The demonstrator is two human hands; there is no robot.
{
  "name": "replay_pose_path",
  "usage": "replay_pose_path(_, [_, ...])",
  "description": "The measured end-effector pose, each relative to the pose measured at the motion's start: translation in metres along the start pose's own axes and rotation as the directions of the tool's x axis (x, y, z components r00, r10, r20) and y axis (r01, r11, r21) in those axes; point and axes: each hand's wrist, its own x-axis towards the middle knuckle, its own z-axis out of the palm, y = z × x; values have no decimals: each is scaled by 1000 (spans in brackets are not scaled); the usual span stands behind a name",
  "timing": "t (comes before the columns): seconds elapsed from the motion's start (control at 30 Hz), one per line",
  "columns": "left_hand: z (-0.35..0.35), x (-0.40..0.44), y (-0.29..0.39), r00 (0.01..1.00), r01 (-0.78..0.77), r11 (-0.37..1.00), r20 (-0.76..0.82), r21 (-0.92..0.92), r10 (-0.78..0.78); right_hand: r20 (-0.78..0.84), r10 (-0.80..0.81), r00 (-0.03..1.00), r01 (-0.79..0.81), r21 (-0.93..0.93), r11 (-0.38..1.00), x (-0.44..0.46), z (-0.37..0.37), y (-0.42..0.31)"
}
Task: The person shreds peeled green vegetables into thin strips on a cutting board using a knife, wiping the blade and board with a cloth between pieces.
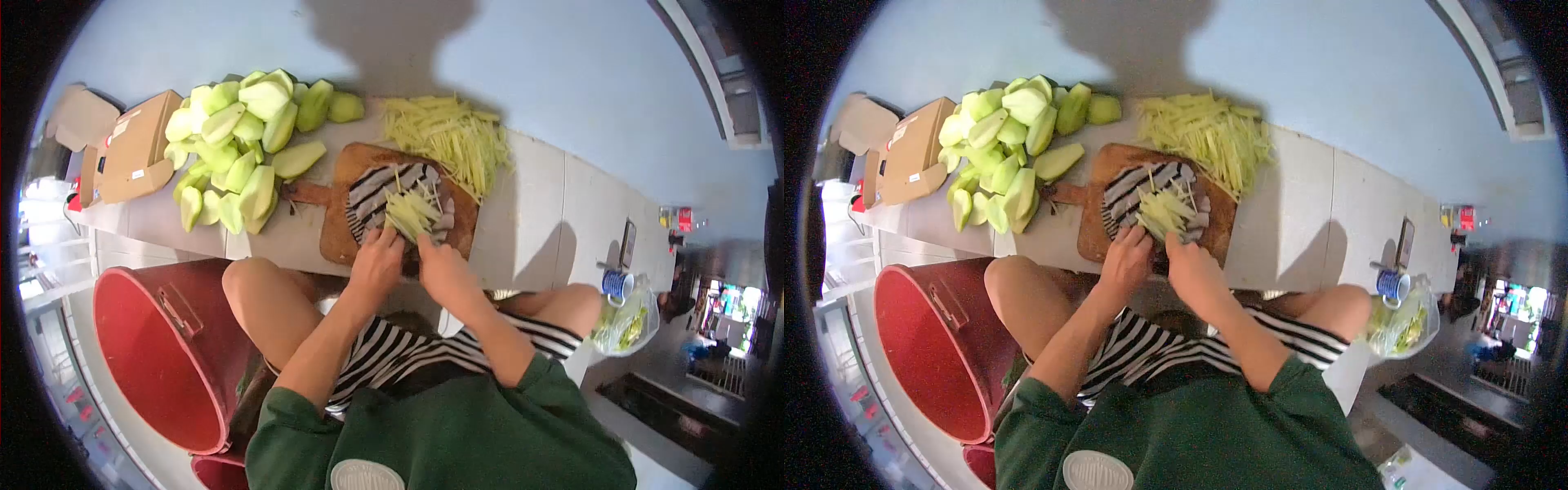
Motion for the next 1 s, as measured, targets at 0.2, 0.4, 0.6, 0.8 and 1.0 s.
replay_pose_path(0.2, [3,-11,1,998,-16,1000,-65,-25,14,25,-15,1000,14,34,999,-10,-9,-4])
replay_pose_path(0.4, [2,-4,-2,996,-30,1000,-85,-4,29,61,16,998,-19,40,999,-14,-23,-10])
replay_pose_path(0.6, [2,1,-3,996,-30,999,-90,-18,28,26,10,1000,-10,-2,1000,-3,2,-1])
replay_pose_path(0.8, [3,-9,-1,996,-43,999,-82,-5,42,-77,-17,997,26,123,992,-3,19,7])
replay_pose_path(1.0, [7,-14,-7,996,-51,999,-77,-11,50,-35,-11,999,15,124,992,-18,-10,-8])
